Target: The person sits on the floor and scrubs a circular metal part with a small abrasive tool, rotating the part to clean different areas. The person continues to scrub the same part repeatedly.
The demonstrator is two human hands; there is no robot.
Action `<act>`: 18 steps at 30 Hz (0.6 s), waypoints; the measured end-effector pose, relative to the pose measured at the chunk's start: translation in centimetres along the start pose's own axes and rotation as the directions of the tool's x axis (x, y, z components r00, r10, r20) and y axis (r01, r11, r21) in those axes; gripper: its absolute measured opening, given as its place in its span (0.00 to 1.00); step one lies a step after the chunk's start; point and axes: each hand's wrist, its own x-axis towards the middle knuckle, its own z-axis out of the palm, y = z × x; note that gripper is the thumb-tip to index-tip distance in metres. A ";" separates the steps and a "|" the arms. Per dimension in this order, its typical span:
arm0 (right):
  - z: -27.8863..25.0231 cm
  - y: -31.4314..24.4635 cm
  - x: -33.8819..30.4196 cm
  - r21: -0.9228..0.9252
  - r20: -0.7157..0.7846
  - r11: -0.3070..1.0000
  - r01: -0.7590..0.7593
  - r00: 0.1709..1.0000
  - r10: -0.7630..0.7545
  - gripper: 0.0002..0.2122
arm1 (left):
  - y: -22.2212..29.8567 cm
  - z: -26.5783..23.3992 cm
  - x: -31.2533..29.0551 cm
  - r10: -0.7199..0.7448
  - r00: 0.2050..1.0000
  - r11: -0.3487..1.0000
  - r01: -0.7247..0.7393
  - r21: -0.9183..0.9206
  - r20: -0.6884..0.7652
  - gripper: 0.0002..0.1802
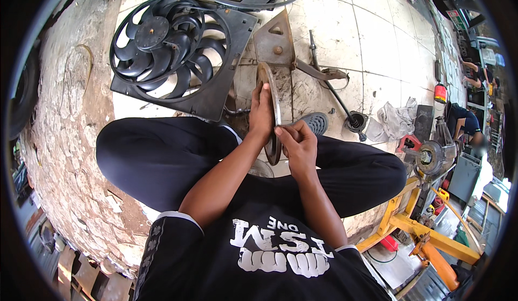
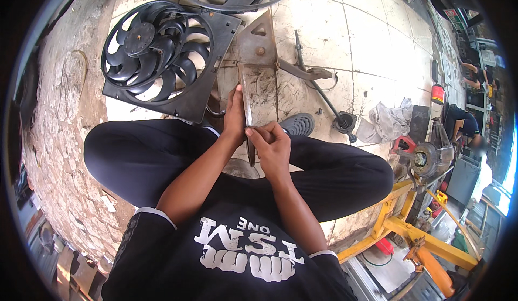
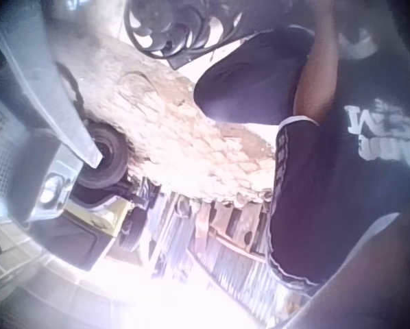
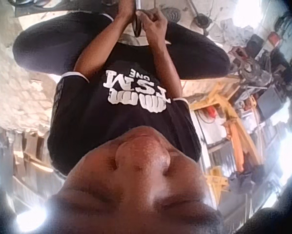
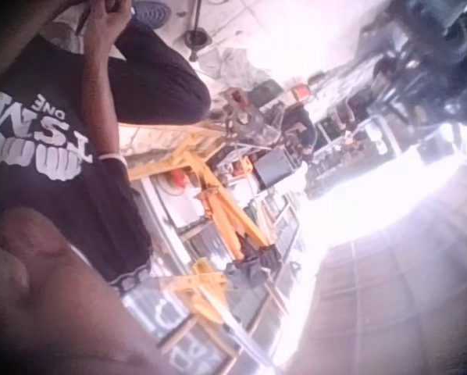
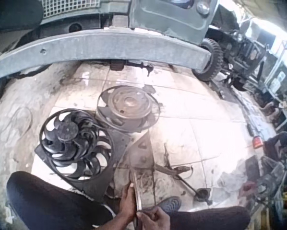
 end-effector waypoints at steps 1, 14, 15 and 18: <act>0.2 -0.2 0.4 0.019 0.001 0.999 -0.032 0.999 0.032 0.15 | 0.3 0.0 -0.4 -0.004 1.000 1.000 0.005 -0.024 0.015 0.46; 0.9 0.3 0.8 -0.258 -0.107 0.961 0.101 0.985 -0.133 0.16 | 0.7 0.0 -0.5 0.026 0.999 0.997 -0.029 0.069 0.042 0.47; 1.2 -0.4 1.3 -0.239 -0.112 0.966 0.098 0.985 -0.128 0.16 | 0.6 0.0 -0.9 0.020 0.998 0.995 -0.025 0.100 0.056 0.47; 1.5 -1.3 1.9 -0.169 -0.113 0.980 0.101 0.986 -0.122 0.17 | 0.6 0.3 -1.2 0.020 0.997 0.988 -0.032 0.149 0.080 0.46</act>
